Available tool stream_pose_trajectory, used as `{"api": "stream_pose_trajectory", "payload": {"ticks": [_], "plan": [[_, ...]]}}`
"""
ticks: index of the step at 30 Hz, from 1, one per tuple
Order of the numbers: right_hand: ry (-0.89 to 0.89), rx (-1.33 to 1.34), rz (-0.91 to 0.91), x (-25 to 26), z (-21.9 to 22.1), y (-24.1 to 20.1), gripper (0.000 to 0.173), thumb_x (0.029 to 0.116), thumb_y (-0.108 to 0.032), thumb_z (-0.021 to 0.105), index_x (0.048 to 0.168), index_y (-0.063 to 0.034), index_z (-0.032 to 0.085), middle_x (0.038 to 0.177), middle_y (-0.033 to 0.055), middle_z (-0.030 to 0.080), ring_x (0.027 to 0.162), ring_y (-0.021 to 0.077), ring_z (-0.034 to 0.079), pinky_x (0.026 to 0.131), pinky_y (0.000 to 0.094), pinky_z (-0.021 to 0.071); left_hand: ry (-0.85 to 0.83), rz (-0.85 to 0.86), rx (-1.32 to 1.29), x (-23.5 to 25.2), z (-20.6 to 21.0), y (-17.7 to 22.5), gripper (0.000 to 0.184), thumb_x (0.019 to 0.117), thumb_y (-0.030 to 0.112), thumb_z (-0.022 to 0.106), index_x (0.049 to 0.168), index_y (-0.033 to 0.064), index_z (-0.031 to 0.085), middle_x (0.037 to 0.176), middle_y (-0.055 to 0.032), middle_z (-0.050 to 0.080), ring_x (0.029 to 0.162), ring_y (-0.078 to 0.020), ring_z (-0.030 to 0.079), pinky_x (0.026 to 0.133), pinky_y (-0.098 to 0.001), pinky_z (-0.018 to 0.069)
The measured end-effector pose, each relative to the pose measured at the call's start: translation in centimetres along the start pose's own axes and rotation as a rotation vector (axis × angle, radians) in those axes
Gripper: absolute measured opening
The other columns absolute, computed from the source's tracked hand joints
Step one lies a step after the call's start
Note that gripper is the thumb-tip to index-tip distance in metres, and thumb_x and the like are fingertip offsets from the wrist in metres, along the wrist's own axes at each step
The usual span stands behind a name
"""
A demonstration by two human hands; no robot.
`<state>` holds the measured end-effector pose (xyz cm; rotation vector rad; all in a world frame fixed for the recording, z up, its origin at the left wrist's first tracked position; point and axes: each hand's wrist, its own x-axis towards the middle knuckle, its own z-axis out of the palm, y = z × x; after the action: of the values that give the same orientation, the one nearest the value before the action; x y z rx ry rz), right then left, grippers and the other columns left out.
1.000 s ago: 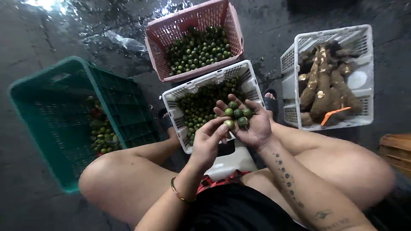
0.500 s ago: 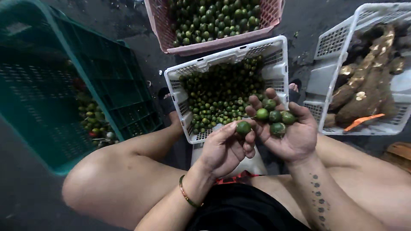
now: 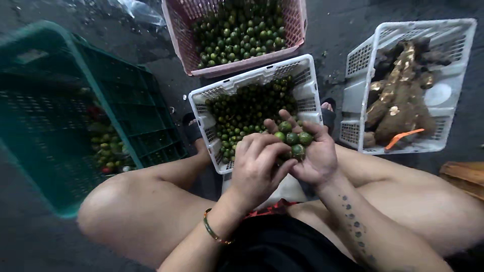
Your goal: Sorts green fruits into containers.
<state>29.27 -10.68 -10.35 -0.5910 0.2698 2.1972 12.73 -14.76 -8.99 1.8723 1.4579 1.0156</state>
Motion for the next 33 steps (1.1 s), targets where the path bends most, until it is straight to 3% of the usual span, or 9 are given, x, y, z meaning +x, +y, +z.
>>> {"api": "stream_pose_trajectory", "payload": {"ticks": [6,11,15,17,19,22,25,30,33], "plan": [[0.213,-0.061,0.067,-1.7,2.8,1.8,0.045,0.1053,-0.043,0.036,0.127,-0.0182,0.066,0.11,0.0129,0.071,0.092,0.024,0.071,0.077,0.0416,0.0613,0.062,-0.164,0.128,1.0,-1.9,2.2,0.03,0.0957,0.031,0.069,0.121,0.015,0.073,0.121,-0.0055,0.065,0.114,-0.0211,0.059,0.097,-0.0399,0.05],[0.188,-0.255,0.179,-2.4,2.8,2.7,0.048,0.1067,-0.045,0.031,0.107,-0.0121,0.065,0.09,0.0112,0.069,0.078,0.0222,0.069,0.068,0.0424,0.0597,-0.508,-0.465,0.485,3.9,-4.0,4.2,0.038,0.1012,0.044,0.061,0.124,0.0149,0.072,0.12,-0.011,0.068,0.118,-0.0318,0.061,0.1,-0.0532,0.0484],[0.159,-0.407,0.224,-3.0,1.0,3.9,0.047,0.1077,-0.043,0.029,0.103,-0.012,0.063,0.089,0.0098,0.069,0.077,0.0218,0.068,0.066,0.0424,0.0585,-0.671,-0.51,0.443,3.2,-4.0,3.7,0.038,0.0999,0.043,0.061,0.119,0.0119,0.072,0.119,-0.0113,0.071,0.119,-0.0312,0.064,0.104,-0.0571,0.0471],[0.179,-0.449,0.246,-3.6,0.8,4.2,0.046,0.1068,-0.043,0.03,0.113,-0.0125,0.064,0.098,0.0113,0.072,0.081,0.0232,0.07,0.065,0.0415,0.059,-0.584,-0.55,0.381,2.5,-5.8,4.3,0.04,0.0973,0.045,0.064,0.12,0.0133,0.072,0.118,-0.0103,0.072,0.116,-0.0291,0.066,0.102,-0.0568,0.0491],[0.251,-0.457,0.268,-3.8,0.8,4.2,0.051,0.1083,-0.044,0.029,0.139,-0.0144,0.056,0.12,0.013,0.071,0.096,0.0263,0.072,0.073,0.0413,0.0592,-0.37,-0.599,0.409,1.9,-10.2,5.5,0.036,0.0965,0.04,0.062,0.121,0.0154,0.073,0.118,-0.0093,0.072,0.115,-0.0284,0.067,0.101,-0.0562,0.0506],[0.51,-0.451,0.197,-2.9,2.3,4.3,0.048,0.1074,-0.045,0.04,0.135,-0.0097,0.056,0.112,0.0153,0.07,0.093,0.0287,0.071,0.078,0.0426,0.06,0.021,-0.629,0.558,-0.5,-18.5,4.6,0.046,0.0959,0.035,0.067,0.137,0.0147,0.064,0.13,-0.0167,0.066,0.123,-0.039,0.061,0.1,-0.0647,0.0478],[0.467,-0.441,-0.002,0.2,7.1,2.8,0.051,0.1067,-0.052,0.039,0.134,-0.0089,0.047,0.108,0.0158,0.062,0.088,0.0288,0.067,0.075,0.0447,0.06,0.27,-0.688,0.627,-4.3,-25.1,3.1,0.082,0.091,0.04,0.076,0.158,0.0133,0.038,0.153,-0.025,0.045,0.138,-0.0508,0.044,0.104,-0.0727,0.0392],[0.345,-0.527,-0.271,5.9,12.0,0.1,0.093,0.0953,-0.079,0.037,0.163,-0.0198,0.014,0.16,0.0225,0.035,0.132,0.0437,0.054,0.096,0.058,0.0553,0.42,-0.606,0.522,-10.8,-26.0,2.4,0.065,0.0928,0.044,0.071,0.146,0.0095,0.055,0.152,-0.0224,0.046,0.14,-0.0433,0.045,0.112,-0.0627,0.0389],[0.454,-0.718,-0.216,7.6,6.8,2.0,0.085,0.0981,-0.065,0.054,0.162,-0.0178,0.023,0.163,0.0199,0.031,0.143,0.0429,0.044,0.103,0.0647,0.0495,0.404,-0.538,0.374,-12.0,-25.1,2.8,0.058,0.0957,0.041,0.068,0.143,0.0081,0.058,0.147,-0.0209,0.052,0.134,-0.0352,0.052,0.108,-0.0565,0.0458]]}}
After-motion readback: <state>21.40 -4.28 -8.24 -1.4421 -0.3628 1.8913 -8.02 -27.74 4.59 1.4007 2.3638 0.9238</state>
